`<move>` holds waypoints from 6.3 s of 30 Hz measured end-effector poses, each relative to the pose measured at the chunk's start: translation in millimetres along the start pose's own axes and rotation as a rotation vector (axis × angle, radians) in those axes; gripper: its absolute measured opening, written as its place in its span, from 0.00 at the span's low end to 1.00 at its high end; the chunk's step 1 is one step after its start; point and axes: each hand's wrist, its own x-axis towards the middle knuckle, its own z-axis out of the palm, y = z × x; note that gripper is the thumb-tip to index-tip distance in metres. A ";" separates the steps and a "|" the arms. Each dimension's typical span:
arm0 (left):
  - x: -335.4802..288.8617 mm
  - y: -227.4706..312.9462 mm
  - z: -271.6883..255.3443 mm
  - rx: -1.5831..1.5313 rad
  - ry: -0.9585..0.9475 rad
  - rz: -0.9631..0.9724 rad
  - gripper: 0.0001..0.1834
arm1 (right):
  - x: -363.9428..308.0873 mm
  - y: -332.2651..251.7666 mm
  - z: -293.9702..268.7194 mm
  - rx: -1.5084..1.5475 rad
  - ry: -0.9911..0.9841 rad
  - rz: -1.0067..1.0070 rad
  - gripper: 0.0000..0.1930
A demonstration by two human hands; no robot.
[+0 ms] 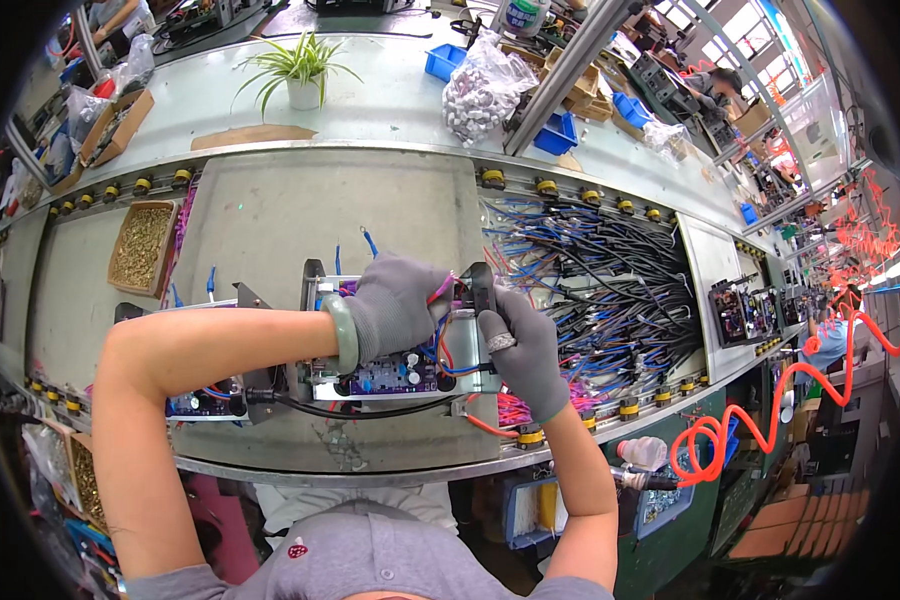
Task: The person assembles electronic components on a workbench, using a soldering iron to connect wires to circuit boards. They handle various colored wires, small metal parts, and purple circuit boards, occasionally using a screwdriver to secure components. The task involves precise hand movements and tool manipulation within a cluttered workspace.
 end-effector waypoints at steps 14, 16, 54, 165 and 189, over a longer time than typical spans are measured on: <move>5.6 -2.1 -1.0 0.080 -0.155 0.045 0.03 | 0.6 -3.0 2.2 0.029 0.007 0.057 0.15; 6.8 -1.4 0.3 0.135 -0.155 0.100 0.03 | 0.4 -5.1 3.0 -0.003 0.017 0.068 0.15; 20.3 3.6 1.3 0.143 -0.276 -0.046 0.09 | 1.4 8.4 10.1 -0.038 0.164 -0.038 0.10; -323.9 -205.7 -96.0 -0.297 0.277 -0.933 0.15 | -0.6 24.3 53.1 -0.701 -0.017 0.256 0.31; -306.6 -100.8 -90.0 -0.458 0.259 -1.029 0.23 | -38.8 37.0 21.0 -0.060 0.031 -0.053 0.27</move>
